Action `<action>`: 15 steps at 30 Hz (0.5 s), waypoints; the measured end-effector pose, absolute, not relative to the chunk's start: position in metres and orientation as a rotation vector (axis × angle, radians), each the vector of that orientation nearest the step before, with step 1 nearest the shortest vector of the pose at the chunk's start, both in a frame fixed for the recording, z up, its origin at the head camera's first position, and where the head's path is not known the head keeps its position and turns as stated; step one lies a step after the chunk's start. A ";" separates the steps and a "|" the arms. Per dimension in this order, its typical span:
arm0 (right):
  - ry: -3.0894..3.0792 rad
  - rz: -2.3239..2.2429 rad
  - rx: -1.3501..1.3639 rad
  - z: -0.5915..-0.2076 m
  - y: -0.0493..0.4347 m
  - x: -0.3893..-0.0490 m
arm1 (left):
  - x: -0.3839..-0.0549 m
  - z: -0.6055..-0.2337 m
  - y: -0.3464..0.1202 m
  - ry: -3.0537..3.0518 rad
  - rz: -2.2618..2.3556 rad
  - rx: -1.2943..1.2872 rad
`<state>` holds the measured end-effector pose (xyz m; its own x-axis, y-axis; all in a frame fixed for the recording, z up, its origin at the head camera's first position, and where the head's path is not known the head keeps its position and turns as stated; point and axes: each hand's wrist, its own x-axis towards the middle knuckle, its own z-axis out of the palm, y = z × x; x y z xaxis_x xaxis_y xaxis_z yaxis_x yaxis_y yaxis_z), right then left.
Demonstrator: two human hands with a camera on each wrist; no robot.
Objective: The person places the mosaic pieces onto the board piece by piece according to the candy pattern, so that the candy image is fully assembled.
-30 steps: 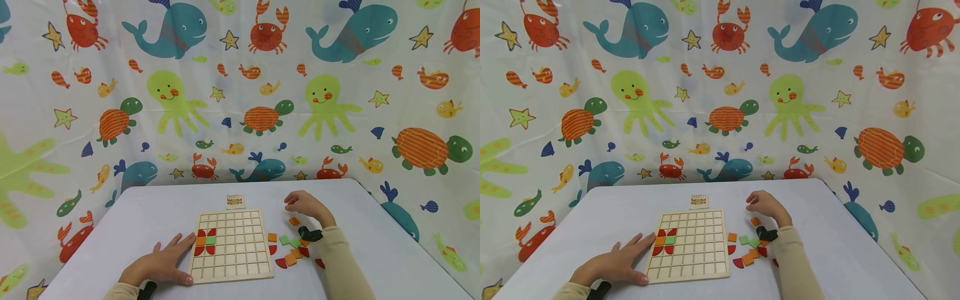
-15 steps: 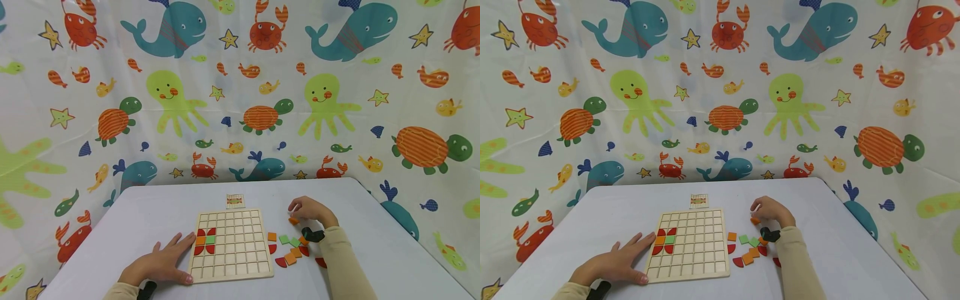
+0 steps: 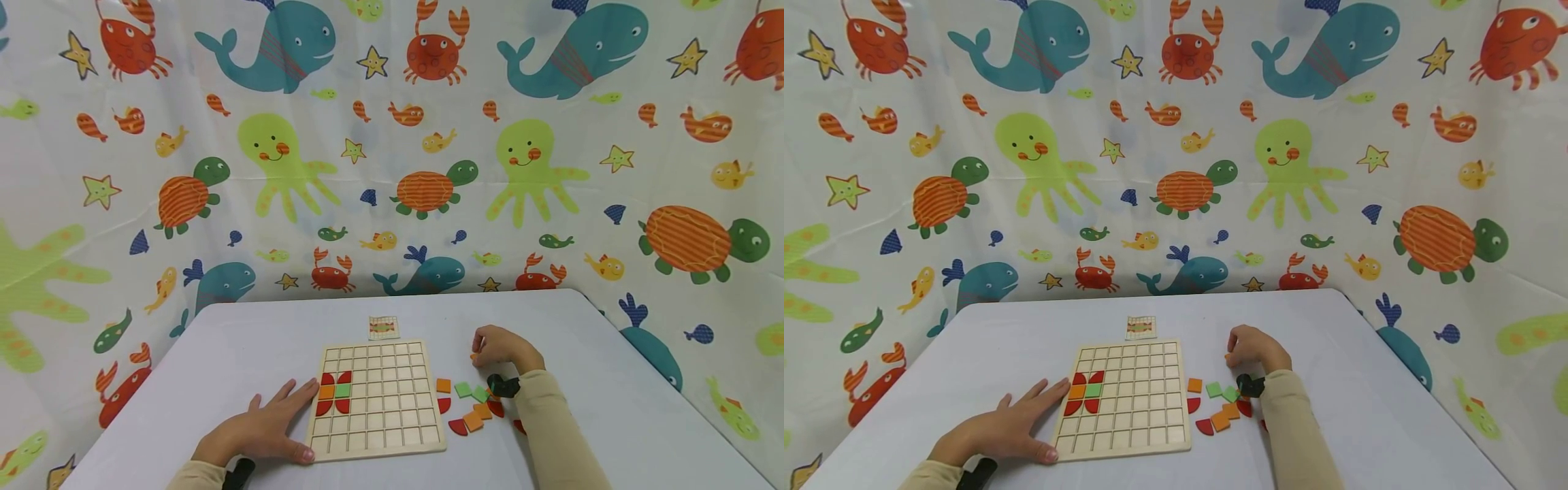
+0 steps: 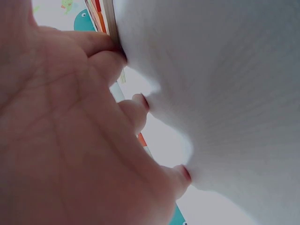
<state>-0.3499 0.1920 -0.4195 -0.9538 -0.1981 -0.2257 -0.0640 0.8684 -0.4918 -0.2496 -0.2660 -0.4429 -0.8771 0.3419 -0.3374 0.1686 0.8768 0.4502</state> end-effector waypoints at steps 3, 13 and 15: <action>2.783 -0.670 -0.136 -0.419 0.189 -0.349 | -0.249 -0.442 -0.266 2.637 0.576 0.385; 2.800 -0.659 -0.070 -0.419 0.187 -0.348 | -0.248 -0.437 -0.264 2.630 0.591 0.384; 2.810 -0.690 -0.099 -0.419 0.186 -0.347 | -0.248 -0.438 -0.264 2.631 0.592 0.387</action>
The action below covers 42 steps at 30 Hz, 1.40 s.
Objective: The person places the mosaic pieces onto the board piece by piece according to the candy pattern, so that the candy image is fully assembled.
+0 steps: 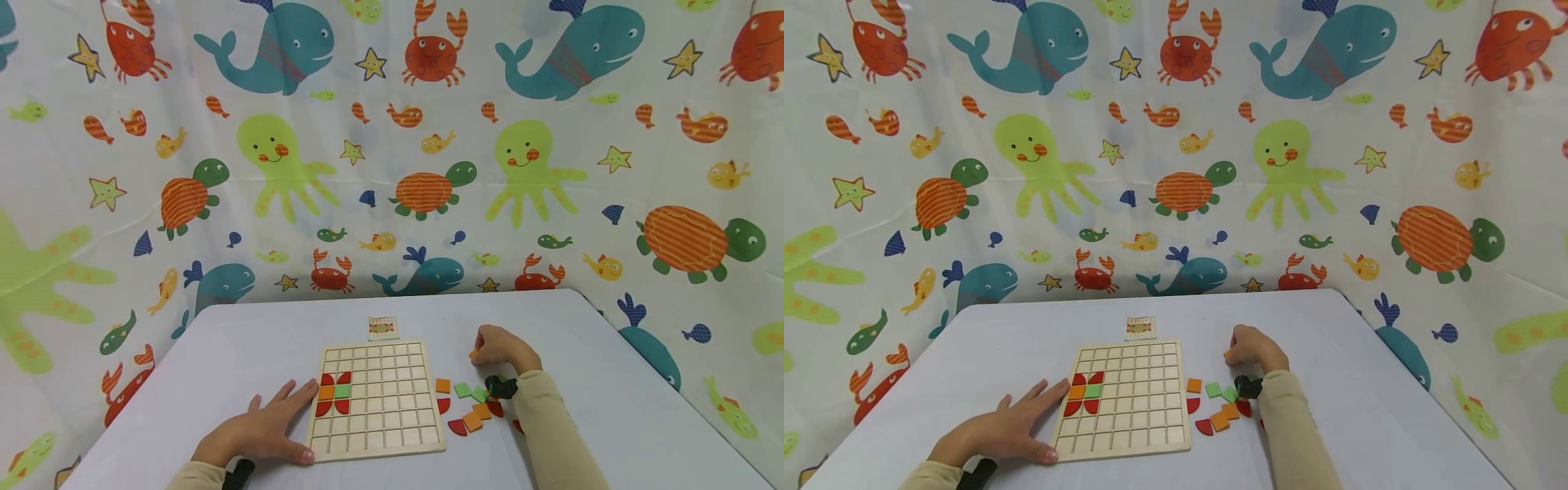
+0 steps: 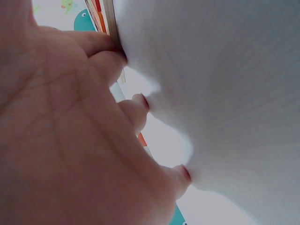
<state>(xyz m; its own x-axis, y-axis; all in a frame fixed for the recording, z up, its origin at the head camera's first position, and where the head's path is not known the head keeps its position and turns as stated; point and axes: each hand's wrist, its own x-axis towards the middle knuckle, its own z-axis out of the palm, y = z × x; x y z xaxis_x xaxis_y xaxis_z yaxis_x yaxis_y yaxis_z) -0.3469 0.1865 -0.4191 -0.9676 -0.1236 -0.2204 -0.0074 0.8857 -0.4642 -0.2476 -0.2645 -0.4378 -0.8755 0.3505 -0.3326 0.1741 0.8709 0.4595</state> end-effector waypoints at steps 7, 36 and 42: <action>2.790 -0.843 -0.180 -0.419 0.187 -0.348 | -0.248 -0.440 -0.266 2.627 0.600 0.388; 2.508 -1.545 -0.490 -0.412 0.146 -0.353 | -0.249 -0.437 -0.267 2.624 0.603 0.433; 2.483 -1.604 -0.506 -0.407 0.133 -0.350 | -0.249 -0.438 -0.266 2.631 0.592 0.414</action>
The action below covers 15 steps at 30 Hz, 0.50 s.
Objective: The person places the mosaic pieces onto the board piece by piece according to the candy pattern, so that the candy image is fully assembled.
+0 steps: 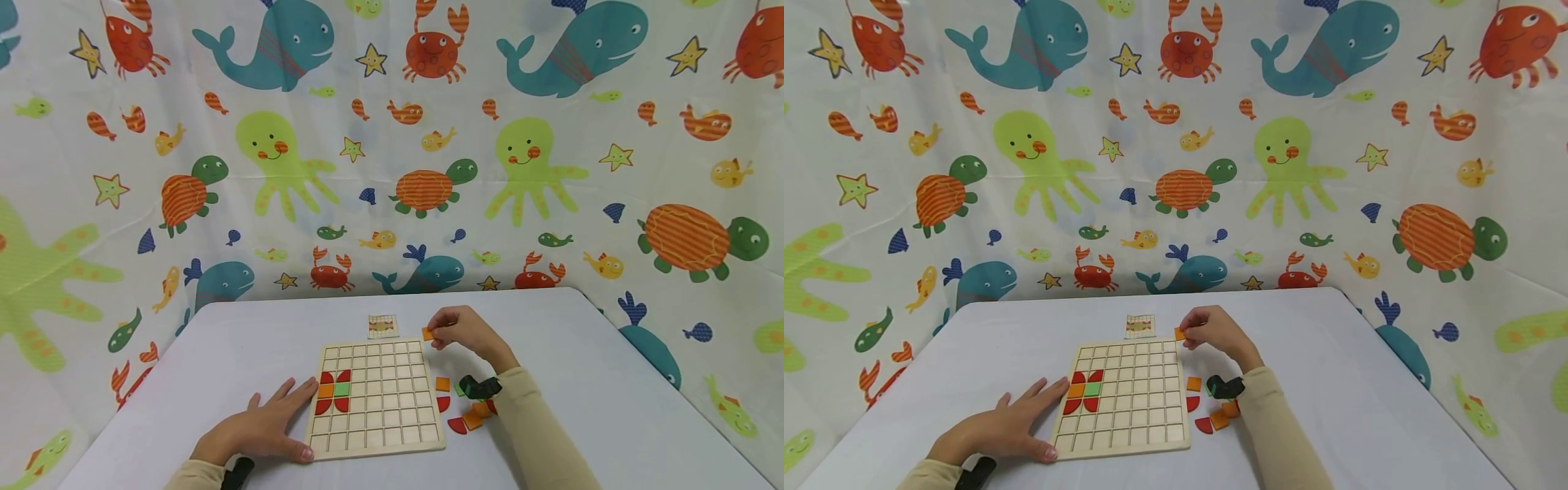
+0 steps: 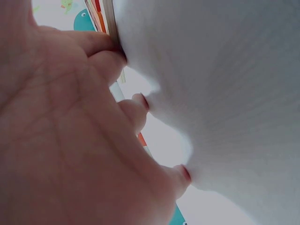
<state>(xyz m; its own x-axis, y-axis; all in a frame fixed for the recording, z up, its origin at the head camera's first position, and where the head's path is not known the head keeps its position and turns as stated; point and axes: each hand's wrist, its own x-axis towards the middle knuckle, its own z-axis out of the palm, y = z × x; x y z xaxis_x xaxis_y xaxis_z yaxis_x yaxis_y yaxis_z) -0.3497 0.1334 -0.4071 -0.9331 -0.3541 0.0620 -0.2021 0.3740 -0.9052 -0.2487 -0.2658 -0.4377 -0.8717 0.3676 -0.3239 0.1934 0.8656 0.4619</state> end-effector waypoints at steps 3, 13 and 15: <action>2.467 -1.620 -0.516 -0.405 0.127 -0.348 | -0.249 -0.438 -0.265 2.634 0.588 0.402; 2.406 -1.670 -0.586 -0.404 0.108 -0.344 | -0.249 -0.440 -0.266 2.639 0.584 0.406; 2.397 -1.674 -0.592 -0.405 0.104 -0.344 | -0.249 -0.439 -0.266 2.636 0.589 0.405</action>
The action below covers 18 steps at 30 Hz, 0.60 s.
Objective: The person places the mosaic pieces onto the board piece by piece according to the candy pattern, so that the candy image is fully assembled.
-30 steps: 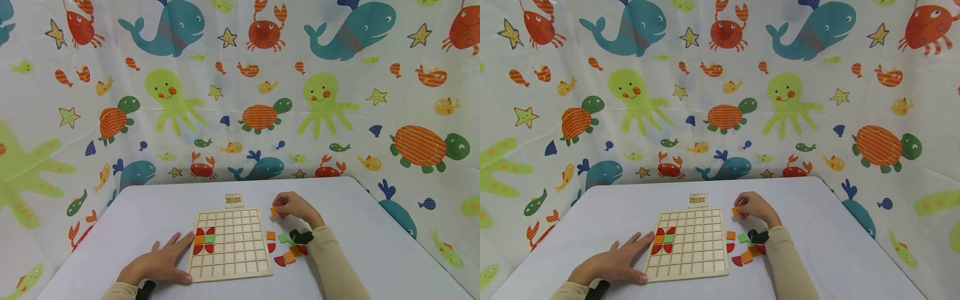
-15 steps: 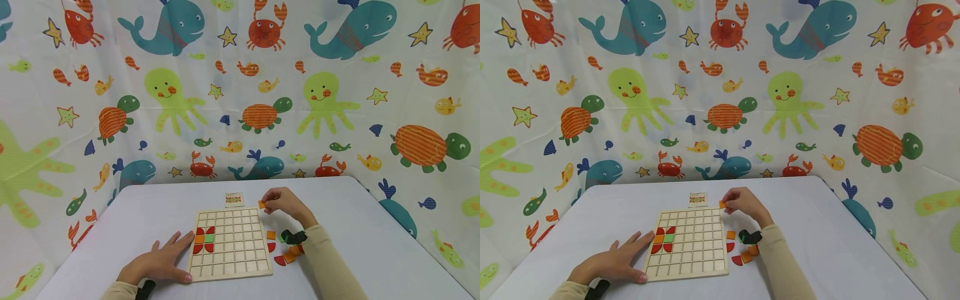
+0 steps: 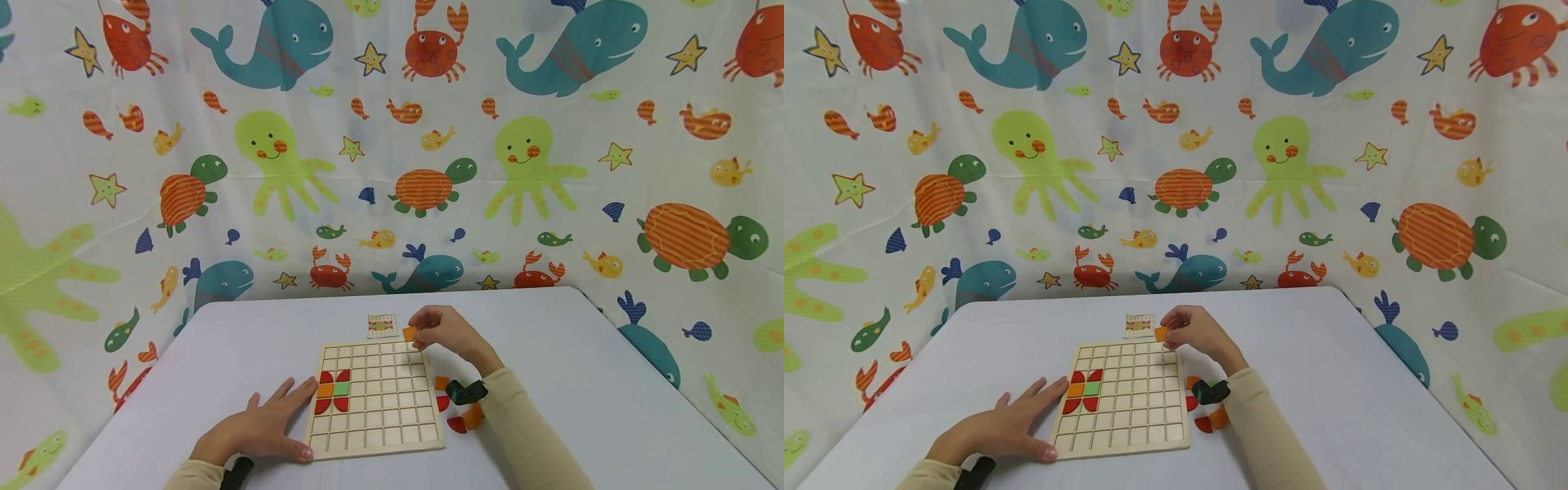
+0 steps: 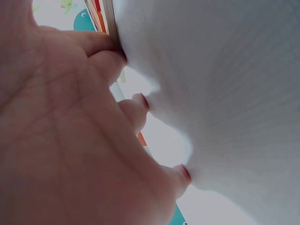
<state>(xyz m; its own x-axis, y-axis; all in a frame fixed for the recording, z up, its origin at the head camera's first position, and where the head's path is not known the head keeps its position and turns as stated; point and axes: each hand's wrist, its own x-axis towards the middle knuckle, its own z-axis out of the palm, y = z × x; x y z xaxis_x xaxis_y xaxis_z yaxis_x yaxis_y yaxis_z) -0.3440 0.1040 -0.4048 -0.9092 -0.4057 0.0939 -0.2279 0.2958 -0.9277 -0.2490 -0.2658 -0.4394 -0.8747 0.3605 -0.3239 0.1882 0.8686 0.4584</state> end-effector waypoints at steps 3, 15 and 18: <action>2.382 -1.673 -0.606 -0.407 0.097 -0.344 | -0.249 -0.439 -0.265 2.634 0.594 0.402; 2.285 -1.677 -0.668 -0.411 0.064 -0.337 | -0.249 -0.439 -0.265 2.639 0.586 0.399; 2.271 -1.671 -0.667 -0.414 0.056 -0.336 | -0.249 -0.438 -0.265 2.632 0.596 0.410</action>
